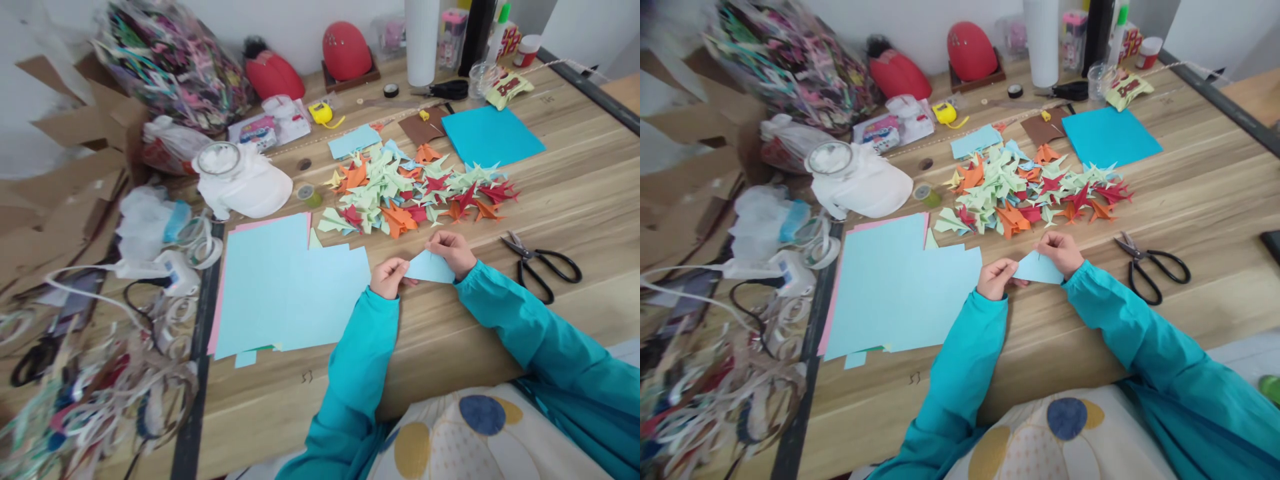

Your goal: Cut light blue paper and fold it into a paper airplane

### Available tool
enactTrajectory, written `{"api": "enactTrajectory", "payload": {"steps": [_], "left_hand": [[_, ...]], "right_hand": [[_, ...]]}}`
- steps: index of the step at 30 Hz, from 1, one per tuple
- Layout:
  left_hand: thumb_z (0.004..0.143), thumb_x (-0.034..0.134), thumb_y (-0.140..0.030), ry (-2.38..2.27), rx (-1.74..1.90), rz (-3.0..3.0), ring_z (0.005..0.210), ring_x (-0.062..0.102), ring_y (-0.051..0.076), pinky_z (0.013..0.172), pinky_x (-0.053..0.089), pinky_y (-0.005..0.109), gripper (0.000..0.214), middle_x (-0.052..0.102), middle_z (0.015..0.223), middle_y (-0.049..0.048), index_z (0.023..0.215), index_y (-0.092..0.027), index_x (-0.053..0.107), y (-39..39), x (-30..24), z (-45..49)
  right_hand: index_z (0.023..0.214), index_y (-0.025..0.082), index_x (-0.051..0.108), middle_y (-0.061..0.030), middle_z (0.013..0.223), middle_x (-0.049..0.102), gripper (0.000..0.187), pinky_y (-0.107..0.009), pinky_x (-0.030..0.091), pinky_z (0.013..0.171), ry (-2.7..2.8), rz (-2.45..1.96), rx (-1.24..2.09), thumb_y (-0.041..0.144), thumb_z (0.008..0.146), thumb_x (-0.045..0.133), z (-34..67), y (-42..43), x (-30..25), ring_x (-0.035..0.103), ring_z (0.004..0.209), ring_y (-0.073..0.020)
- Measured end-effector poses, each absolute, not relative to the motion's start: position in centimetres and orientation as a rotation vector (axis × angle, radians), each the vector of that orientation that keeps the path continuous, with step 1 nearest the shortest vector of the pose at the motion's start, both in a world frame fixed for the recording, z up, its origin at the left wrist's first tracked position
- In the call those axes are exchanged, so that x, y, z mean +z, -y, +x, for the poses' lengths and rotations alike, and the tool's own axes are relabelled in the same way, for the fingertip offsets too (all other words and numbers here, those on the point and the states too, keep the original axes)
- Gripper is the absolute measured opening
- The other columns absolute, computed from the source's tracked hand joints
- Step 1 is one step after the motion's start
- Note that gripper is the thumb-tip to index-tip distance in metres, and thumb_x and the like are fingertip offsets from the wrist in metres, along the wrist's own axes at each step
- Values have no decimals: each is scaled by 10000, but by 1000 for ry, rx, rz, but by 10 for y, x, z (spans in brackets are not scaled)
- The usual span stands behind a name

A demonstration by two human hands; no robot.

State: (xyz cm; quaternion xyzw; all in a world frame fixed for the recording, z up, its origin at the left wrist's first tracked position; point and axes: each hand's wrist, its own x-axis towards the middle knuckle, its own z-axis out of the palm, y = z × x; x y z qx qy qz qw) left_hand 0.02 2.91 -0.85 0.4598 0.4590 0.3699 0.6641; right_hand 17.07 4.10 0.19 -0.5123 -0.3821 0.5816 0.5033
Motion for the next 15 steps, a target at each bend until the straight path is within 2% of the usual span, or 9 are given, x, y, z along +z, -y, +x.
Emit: {"api": "enactTrajectory", "payload": {"steps": [7,11,15], "left_hand": [[618,722,-490,-894,846,949,559,629,166,566,551,315,390,636,605,19,726,-128,624,-33,-11,-3],[620,734,-444,-851,880,849,523,598,142,542,546,309,342,601,572,-2,700,-135,613,-37,-13,-5],[593,732,-485,-866,869,824,527,577,136,506,534,299,379,583,565,-5,690,-137,616,-39,-15,-6]], "right_hand": [[499,176,465,49,493,464,375,-208,280,404,903,-1232,1399,416,528,752,170,-41,1,386,433,-60],[498,176,464,53,488,458,381,-209,275,406,889,-1222,1393,414,520,761,172,-40,2,381,428,-57],[503,174,476,50,496,467,376,-212,280,416,919,-1213,1411,416,524,763,173,-40,2,396,439,-61]]}}
